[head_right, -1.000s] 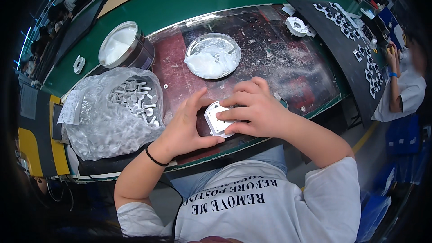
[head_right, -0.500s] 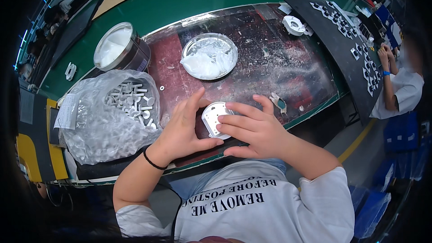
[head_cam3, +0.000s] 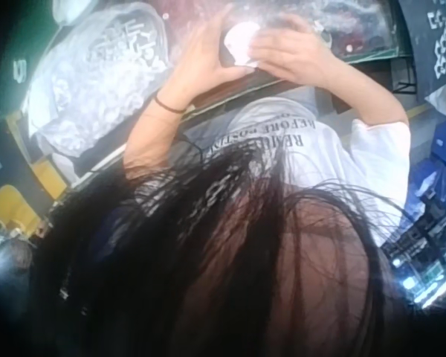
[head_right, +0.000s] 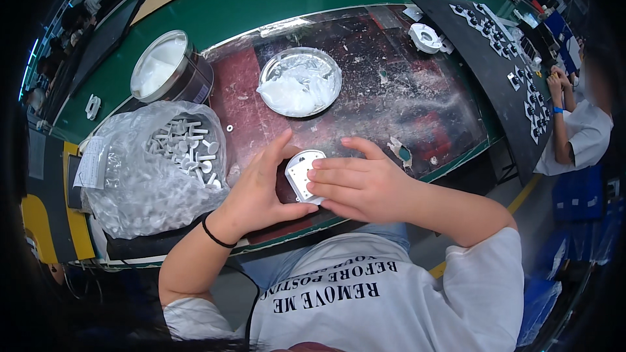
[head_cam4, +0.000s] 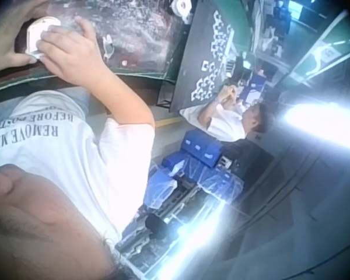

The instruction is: The person assembles small white plastic components by hand at a factory workstation. They repeatedly pick a small cylindrical piece from a bag, apply a white substance from a metal dish, and press it into a larger white housing. The assembled units are placed on a black tray to the right.

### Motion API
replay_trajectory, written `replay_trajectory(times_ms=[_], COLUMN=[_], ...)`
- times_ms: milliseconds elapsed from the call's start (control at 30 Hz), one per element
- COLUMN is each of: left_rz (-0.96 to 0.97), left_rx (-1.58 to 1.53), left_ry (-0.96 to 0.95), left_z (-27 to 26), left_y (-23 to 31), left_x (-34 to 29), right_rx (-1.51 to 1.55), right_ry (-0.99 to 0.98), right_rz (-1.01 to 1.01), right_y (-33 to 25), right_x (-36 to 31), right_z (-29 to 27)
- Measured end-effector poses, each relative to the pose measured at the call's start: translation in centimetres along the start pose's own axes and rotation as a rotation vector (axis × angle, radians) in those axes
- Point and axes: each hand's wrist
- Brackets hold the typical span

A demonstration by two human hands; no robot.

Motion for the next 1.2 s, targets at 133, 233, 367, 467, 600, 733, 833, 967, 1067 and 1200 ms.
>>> replay_trajectory(times_ms=[133, 233, 367, 467, 600, 733, 833, 967, 1067, 1200], left_rz=[-0.01, -0.016, -0.03, -0.031, -0.063, -0.224, -0.472, -0.483, -0.58, -0.423], left_rx=[-0.014, -0.012, -0.043, -0.075, 0.042, 0.336, 0.556, 0.656, 0.559, 0.558], left_ry=[-0.01, -0.027, -0.007, 0.004, 0.072, 0.141, 0.108, 0.124, 0.129, 0.258], left_z=[0.0, -0.1, 0.1, 0.2, -1.4, -6.2, -8.7, -8.4, -8.1, -8.6], left_y=[0.3, 0.2, 0.2, 0.1, 1.6, 2.1, 0.2, -2.0, -2.5, -2.1], left_x=[0.0, 0.0, 0.0, 0.1, 0.2, -0.9, -2.6, -2.9, -2.5, -2.0], right_rx=[0.021, 0.057, 0.101, 0.136, 0.268, 0.43, 0.368, 0.318, 0.327, 0.348], right_ry=[-0.008, 0.002, 0.02, 0.054, 0.149, 0.421, 0.42, 0.377, 0.357, 0.312], right_rz=[-0.065, -0.102, -0.086, -0.031, 0.058, 0.224, 0.248, 0.124, 0.07, -0.004], right_y=[0.7, 1.2, 1.3, 0.8, 1.0, 2.6, 2.9, 3.6, 4.5, 5.9], right_x=[0.1, 0.2, 0.0, -0.3, -0.9, -2.8, -3.1, -1.2, 0.5, 3.3], right_z=[0.1, 0.1, 0.6, 0.7, 0.0, -0.9, -1.2, -2.0, -2.8, -3.2])
Point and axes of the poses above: each hand's wrist, its own x-axis towards the middle knuckle, its own z-axis out of the palm, y = z × x, and after that the axes turned 8 degrees about -y, right-handed
